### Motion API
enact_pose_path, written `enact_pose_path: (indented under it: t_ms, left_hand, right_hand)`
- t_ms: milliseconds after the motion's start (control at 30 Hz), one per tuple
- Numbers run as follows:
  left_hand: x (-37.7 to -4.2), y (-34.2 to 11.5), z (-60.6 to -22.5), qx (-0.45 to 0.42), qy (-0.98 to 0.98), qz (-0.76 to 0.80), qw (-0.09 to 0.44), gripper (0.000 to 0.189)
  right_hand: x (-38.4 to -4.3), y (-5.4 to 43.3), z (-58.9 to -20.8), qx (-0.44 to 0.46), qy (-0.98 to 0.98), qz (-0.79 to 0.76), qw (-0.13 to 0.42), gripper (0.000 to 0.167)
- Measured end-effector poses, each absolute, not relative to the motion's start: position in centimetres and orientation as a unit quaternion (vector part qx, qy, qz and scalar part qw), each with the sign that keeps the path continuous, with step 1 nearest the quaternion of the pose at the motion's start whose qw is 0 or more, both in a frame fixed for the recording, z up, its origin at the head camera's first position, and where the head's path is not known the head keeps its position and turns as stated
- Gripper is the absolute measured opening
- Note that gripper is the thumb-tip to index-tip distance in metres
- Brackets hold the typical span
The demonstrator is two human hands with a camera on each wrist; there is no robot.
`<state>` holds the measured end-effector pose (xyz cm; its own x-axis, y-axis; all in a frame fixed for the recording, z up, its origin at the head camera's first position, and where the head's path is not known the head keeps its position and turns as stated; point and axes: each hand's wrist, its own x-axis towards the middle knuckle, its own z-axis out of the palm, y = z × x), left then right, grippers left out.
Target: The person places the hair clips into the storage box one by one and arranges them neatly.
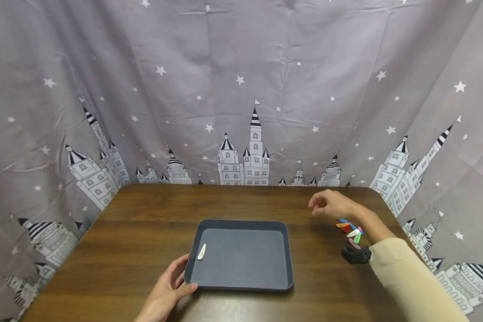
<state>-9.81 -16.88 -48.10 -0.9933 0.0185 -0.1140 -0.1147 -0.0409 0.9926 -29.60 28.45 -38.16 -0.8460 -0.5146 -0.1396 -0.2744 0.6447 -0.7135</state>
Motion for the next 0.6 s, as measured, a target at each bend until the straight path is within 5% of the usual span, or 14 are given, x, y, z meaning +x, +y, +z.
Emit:
enact_pose_path:
  t_ms: [333,600]
  left_hand:
    - [-10.0,-16.9,-48.1,-0.033,0.691,0.720,0.050,0.083]
    - [-10.3,-17.0,-48.2,-0.044,0.698,0.712,0.065,0.086]
  right_hand:
    - [-28.5,32.7,-39.2,-0.225,0.905,-0.324,0.157,0.023]
    - [-27.7,36.0,-41.2,-0.229,0.892,-0.352,0.169,0.013]
